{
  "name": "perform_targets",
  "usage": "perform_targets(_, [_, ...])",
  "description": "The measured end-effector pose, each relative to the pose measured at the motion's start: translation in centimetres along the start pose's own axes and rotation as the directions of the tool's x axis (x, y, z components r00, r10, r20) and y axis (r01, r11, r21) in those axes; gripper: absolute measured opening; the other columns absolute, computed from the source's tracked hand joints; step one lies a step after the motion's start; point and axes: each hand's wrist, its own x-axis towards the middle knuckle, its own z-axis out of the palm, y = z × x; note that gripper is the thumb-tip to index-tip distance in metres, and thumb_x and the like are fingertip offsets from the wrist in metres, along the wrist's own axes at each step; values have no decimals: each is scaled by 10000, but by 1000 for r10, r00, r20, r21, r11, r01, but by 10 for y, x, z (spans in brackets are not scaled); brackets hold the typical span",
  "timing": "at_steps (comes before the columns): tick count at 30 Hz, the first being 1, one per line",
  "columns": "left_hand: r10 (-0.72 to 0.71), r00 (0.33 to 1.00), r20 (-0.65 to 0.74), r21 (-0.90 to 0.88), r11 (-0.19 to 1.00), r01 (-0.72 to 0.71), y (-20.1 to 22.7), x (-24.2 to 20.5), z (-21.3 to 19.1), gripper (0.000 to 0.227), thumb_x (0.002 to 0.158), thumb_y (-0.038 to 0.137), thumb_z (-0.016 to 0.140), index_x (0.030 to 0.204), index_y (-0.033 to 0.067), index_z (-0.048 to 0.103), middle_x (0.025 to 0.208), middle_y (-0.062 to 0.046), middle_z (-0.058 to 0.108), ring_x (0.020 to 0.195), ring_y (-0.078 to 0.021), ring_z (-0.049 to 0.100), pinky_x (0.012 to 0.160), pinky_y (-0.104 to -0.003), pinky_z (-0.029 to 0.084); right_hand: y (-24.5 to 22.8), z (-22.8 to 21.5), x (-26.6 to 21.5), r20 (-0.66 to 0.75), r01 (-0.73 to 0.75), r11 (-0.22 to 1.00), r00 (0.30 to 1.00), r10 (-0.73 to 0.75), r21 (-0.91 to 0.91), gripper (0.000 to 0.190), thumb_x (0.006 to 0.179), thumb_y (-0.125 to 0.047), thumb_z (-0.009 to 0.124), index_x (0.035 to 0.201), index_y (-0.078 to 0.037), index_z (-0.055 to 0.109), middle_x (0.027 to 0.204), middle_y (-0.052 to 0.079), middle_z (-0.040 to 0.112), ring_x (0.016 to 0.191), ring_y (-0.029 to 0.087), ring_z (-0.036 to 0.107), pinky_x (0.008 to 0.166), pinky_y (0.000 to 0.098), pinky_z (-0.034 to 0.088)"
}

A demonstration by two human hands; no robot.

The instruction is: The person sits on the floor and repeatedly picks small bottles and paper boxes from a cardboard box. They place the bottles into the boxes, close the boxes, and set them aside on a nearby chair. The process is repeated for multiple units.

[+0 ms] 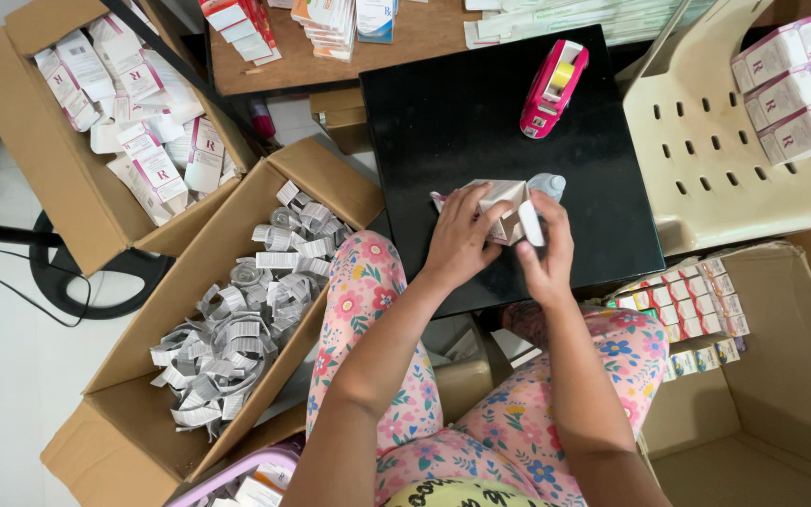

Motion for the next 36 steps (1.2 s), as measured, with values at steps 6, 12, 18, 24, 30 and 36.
perform_targets(6, [21,999,-31,-43,999,-22,-2,0,0,918,673,63,831,1474,86,382,1451,-148,508,1347,-378,513,1178,-524,393,-8,7,0,-25,6,947,1000,-14,-321,262,1032,-79,620,1287,-21,633,1400,207,591,1303,382,581,1117,435,466])
perform_targets(12, [21,999,-28,-8,1000,-21,6,-1,1,978,652,45,824,1507,48,348,1443,-161,533,1329,-367,531,1157,-492,407,-8,10,-3,-109,-17,938,994,-22,-346,221,1031,-22,620,1251,-19,635,1356,196,634,1241,370,647,1033,415,531])
perform_targets(18, [-51,999,3,-15,999,51,14,-3,2,1003,638,73,834,1513,34,345,1332,-204,561,1280,-375,544,1125,-493,415,-5,14,-5,-203,-46,943,979,-23,-328,146,1009,31,623,1151,0,618,1262,188,688,1163,360,700,942,388,570])
perform_targets(24, [-58,998,-16,-9,998,58,12,-2,3,974,682,133,843,1507,22,337,1344,-206,575,1279,-367,561,1117,-483,432,-2,13,-8,-155,-38,945,988,-13,-324,155,1015,21,651,1166,-12,655,1339,195,651,1244,355,665,1049,408,534])
perform_targets(30, [-63,998,-9,40,997,64,10,9,2,964,828,271,844,1565,25,272,1448,-212,535,1355,-367,546,1158,-523,395,7,22,-17,-104,-90,975,992,70,-205,330,1011,-34,674,1338,-12,635,1539,237,463,1388,404,519,1111,420,464])
perform_targets(36, [152,960,-236,213,972,-102,9,10,-50,1138,748,672,768,1564,123,195,1578,-193,389,1469,-377,412,1246,-590,236,25,18,-18,-111,-400,691,815,568,602,365,1096,-217,551,1438,-119,468,1415,139,557,1236,278,606,1028,420,548])
